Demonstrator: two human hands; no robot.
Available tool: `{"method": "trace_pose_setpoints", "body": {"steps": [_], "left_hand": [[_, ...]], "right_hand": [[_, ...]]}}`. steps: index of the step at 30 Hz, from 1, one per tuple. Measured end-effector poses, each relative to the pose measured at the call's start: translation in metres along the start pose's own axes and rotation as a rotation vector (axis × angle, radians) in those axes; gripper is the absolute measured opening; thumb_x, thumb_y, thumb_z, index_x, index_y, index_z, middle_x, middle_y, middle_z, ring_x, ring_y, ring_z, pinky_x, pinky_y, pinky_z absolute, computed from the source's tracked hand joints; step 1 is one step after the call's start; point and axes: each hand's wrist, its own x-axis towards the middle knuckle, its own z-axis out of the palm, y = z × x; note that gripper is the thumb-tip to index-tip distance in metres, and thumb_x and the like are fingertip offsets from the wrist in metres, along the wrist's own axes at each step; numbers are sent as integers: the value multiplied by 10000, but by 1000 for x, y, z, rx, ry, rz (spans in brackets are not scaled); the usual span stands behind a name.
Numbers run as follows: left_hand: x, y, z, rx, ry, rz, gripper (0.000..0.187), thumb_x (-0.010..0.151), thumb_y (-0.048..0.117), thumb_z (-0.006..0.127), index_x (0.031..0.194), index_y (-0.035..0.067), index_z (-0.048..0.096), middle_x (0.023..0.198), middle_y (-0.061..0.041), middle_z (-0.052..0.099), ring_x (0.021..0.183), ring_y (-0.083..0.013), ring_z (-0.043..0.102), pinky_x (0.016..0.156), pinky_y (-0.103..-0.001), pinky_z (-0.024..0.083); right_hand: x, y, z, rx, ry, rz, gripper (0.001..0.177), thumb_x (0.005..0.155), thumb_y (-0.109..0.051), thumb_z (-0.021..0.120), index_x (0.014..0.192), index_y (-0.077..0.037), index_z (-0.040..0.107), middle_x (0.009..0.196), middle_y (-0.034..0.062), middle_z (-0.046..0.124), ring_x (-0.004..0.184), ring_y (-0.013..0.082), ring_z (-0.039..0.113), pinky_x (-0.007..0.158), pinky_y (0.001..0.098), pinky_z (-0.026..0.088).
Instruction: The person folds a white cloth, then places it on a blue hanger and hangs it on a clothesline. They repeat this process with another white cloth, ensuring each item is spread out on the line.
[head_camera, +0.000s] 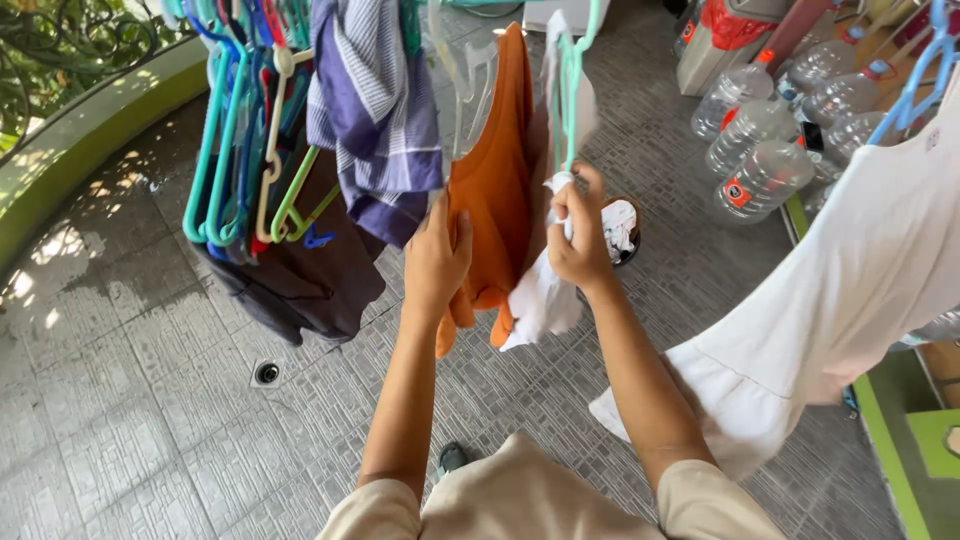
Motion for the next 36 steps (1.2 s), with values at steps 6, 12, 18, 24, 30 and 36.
{"method": "trace_pose_setpoints", "body": {"steps": [6,12,18,24,30,36], "left_hand": [[5,50,1,394,382,333,454,951,200,606,1397,119,619,1429,-164,570,1252,-424,595,1056,-484,484],[1,103,6,214,350,506,254,885,177,677,1124,154,756,1235,-55,704,1300,-350,576,1175,-606,307],[6,140,12,67,245,658,226,861,133,669,1078,118,729,1062,-61,709,1083,-301,670,1022,-485,486],[-7,163,43,-316,24,614,360,879,46,673,1239,56,683,1186,-116,696,1114,-353,667,990,-443,534],[-22,201,68,-433,-171,570,419,985,181,592,1388,69,575,1224,-141,663,1153,-381,632,1035,-490,489],[-15,228,113,-672,-492,566,473,1097,226,470,1528,67,357,1561,-72,469,1428,-309,489,1201,-442,369]], "right_hand": [[6,-56,-22,20,-100,56,216,920,-211,642,1111,-119,600,1483,217,361,1327,414,485,1136,516,339],[3,-77,-56,-70,-149,17,530,1027,-367,545,1498,-129,504,1622,183,307,1481,348,348,1200,469,267],[-14,-82,-93,-183,-136,-33,532,987,-273,535,1484,-83,510,1618,166,309,1433,322,341,1102,399,336],[-31,-95,-128,-633,127,-261,373,866,-107,638,1235,-105,690,1467,228,465,1356,476,407,1087,567,387],[-80,-117,-187,-1113,438,-502,302,748,-46,643,959,-241,736,1269,231,477,1387,566,249,1108,740,280],[-33,-128,-234,-950,422,-57,272,1024,-39,527,1262,59,615,1524,255,314,1450,509,334,1236,726,300]]}}
